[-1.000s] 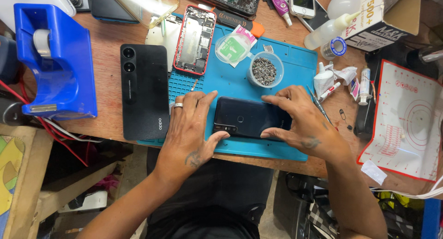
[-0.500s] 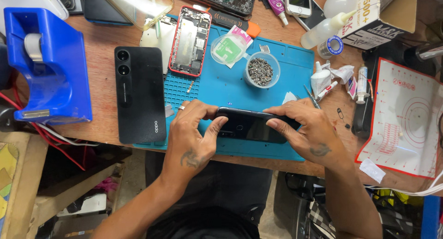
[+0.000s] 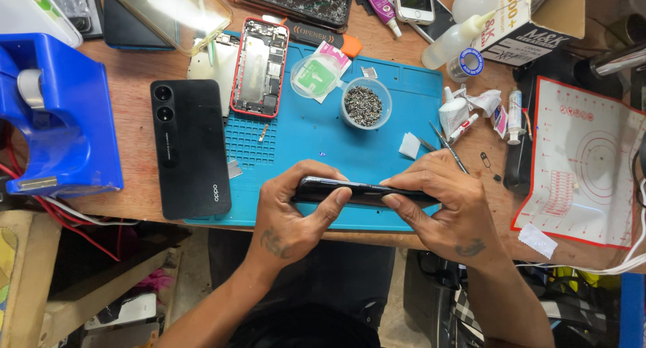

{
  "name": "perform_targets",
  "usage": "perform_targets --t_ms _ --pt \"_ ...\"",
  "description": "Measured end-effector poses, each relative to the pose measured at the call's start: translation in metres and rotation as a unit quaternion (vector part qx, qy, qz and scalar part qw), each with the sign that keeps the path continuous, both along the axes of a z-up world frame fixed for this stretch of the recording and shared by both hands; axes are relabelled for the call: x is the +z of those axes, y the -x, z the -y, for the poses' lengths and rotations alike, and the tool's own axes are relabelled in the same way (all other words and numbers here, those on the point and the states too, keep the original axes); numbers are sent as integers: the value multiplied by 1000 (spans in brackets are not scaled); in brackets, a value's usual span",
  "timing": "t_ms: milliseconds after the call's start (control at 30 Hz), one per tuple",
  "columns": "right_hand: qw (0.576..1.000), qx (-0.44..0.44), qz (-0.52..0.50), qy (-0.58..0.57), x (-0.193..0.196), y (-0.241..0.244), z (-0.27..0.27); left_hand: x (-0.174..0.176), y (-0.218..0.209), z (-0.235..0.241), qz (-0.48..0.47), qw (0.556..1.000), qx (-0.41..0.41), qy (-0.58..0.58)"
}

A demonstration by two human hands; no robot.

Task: The person applies adhesive to the internal frame of a disassembled smartphone, then aligns and presses the back cover into place. They use a screwdriver to secure internal components and repeatedly check the fit of the back cover. The person also removes a protective film from the screen and inspects the device edges.

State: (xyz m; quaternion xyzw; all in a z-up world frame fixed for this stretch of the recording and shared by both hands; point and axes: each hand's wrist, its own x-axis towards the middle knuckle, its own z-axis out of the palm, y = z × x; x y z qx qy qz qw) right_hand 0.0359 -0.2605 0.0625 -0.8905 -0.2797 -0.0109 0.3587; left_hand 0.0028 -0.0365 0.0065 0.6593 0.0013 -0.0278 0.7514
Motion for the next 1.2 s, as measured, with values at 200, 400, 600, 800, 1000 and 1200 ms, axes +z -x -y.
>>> perform_targets --t_ms 200,400,600,800,1000,1200 --pt "999 -15 -32 -29 -2 5 -4 -1 7 6 43 998 39 20" --pt "998 -29 -37 -47 -6 5 -8 4 11 8 19 997 70 22" --pt "993 -2 -102 -64 -7 -8 12 2 6 -2 -64 992 112 -5" --pt "983 -34 -166 -74 -14 -10 45 -5 2 -5 -24 989 146 -4" --pt "984 -123 -105 -78 -15 -8 59 -7 -1 -11 -46 984 170 6" --pt "978 -157 27 -133 -8 -2 33 -4 -2 -6 -11 988 153 -5"
